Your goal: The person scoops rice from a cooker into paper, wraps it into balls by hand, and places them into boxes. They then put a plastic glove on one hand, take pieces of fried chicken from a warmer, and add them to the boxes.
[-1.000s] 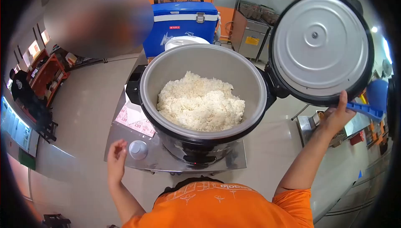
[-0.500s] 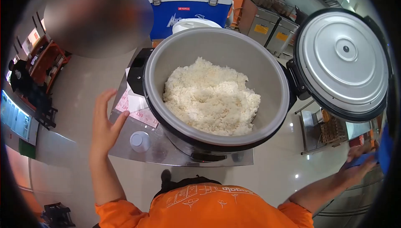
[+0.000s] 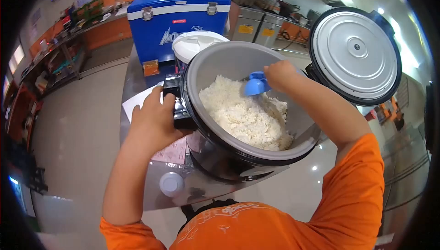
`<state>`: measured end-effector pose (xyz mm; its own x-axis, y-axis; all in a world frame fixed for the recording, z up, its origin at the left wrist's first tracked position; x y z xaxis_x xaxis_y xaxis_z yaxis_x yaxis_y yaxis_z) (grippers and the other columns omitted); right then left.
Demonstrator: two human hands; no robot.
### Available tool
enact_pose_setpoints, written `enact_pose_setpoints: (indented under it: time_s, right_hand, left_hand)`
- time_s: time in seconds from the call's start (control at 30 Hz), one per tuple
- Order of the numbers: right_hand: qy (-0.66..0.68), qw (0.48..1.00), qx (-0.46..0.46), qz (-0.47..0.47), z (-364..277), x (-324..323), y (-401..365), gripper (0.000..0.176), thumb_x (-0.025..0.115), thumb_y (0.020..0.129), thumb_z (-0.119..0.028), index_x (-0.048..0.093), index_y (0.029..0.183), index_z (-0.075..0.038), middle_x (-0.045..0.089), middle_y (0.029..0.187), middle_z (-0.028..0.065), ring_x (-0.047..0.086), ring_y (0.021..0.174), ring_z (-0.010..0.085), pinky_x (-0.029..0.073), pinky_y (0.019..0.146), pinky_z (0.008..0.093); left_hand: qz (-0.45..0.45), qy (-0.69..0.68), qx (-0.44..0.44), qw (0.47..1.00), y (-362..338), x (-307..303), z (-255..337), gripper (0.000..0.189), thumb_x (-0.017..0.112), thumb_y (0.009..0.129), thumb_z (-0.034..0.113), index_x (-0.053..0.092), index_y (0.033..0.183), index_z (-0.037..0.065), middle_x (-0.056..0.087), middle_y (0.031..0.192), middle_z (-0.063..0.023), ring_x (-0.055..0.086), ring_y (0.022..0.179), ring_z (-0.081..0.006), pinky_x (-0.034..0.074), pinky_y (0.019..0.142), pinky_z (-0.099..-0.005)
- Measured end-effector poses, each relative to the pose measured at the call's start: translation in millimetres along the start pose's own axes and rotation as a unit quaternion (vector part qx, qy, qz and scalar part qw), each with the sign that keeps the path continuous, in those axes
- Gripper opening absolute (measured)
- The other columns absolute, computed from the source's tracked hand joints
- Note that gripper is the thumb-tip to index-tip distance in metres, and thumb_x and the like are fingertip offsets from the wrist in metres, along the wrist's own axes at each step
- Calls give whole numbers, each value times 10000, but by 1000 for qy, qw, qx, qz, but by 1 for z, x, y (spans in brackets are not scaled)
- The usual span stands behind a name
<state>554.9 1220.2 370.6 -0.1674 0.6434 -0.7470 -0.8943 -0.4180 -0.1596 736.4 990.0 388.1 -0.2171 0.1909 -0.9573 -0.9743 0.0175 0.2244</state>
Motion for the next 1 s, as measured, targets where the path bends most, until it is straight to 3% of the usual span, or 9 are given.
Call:
enact_pose_setpoints:
  time_s: [0.03, 0.13, 0.23, 0.37, 0.53, 0.57, 0.7, 0.8, 1.0]
  right_hand:
    - [10, 999, 6, -50, 7, 10, 6, 236, 498, 851, -223, 613, 962, -49, 655, 858, 166, 648, 780, 290, 497, 666, 409]
    - [83, 975, 46, -202, 16, 52, 3, 356, 481, 880, -322, 659, 895, -13, 653, 834, 169, 645, 721, 281, 497, 669, 401]
    - [183, 930, 108, -299, 4, 75, -17, 484, 449, 903, -417, 660, 867, 16, 643, 776, 151, 625, 641, 272, 486, 644, 404]
    - [200, 913, 68, -348, -25, 64, -35, 505, 444, 911, -424, 643, 892, 39, 622, 722, 139, 592, 580, 250, 461, 589, 397]
    - [182, 906, 32, -380, -63, 44, -35, 503, 453, 905, -415, 633, 847, 51, 608, 671, 125, 600, 567, 233, 464, 554, 381]
    - [177, 907, 7, -381, -67, 45, -35, 516, 452, 899, -420, 625, 816, 59, 607, 667, 131, 609, 555, 228, 473, 528, 372]
    - [269, 872, 10, -409, -69, 36, -59, 478, 479, 903, -389, 597, 785, 59, 599, 638, 121, 611, 542, 205, 474, 513, 351]
    - [271, 876, -28, -399, -88, -11, -78, 443, 478, 914, -372, 567, 764, 34, 566, 585, 88, 580, 498, 183, 451, 489, 333]
    - [439, 751, -24, -492, -95, 12, -129, 382, 498, 903, -372, 481, 699, -49, 419, 500, 12, 453, 410, 140, 382, 443, 297]
  left_hand:
    - [71, 43, 29, 996, -3, -4, 1, 660, 810, 556, 368, 521, 1064, 60, 440, 1235, -169, 421, 1207, -341, 366, 925, -543]
    - [202, -27, 210, 956, -9, -5, 3, 638, 800, 559, 387, 513, 1021, 54, 472, 1144, -141, 396, 1220, -321, 326, 953, -541]
    - [245, -189, 266, 913, -3, 11, -13, 641, 795, 543, 406, 501, 990, 53, 484, 1087, -124, 415, 1170, -307, 286, 970, -515]
    - [284, -205, 256, 901, -5, 12, -17, 660, 787, 508, 416, 497, 988, 67, 496, 1058, -115, 460, 1055, -287, 283, 916, -453]
    - [285, -233, 250, 896, -4, 16, -20, 657, 781, 514, 430, 497, 995, 86, 499, 1064, -114, 457, 1072, -269, 268, 890, -469]
    - [282, -231, 262, 894, -5, 14, -18, 665, 800, 511, 409, 515, 1011, 76, 499, 1045, -142, 454, 1062, -303, 276, 903, -454]
    - [291, -218, 249, 898, -6, 18, -20, 662, 763, 546, 471, 521, 1017, 75, 501, 1077, -134, 452, 1098, -283, 250, 922, -441]
    - [290, -200, 240, 905, -4, 21, -25, 675, 741, 564, 507, 523, 1032, 72, 501, 1102, -132, 441, 1124, -276, 240, 931, -437]
    - [303, -234, 254, 889, -7, 16, -26, 663, 774, 527, 444, 509, 1025, 96, 507, 1090, -99, 449, 1105, -246, 251, 900, -441]
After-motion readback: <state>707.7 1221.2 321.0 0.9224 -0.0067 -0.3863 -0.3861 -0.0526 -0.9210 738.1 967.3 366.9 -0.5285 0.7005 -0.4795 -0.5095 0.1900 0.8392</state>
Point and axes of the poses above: each hand's wrist, its own y-axis towards the middle knuckle, its own x-axis out of the palm, z = x × y, the point moved 10 cm from there along y, towards the middle knuckle
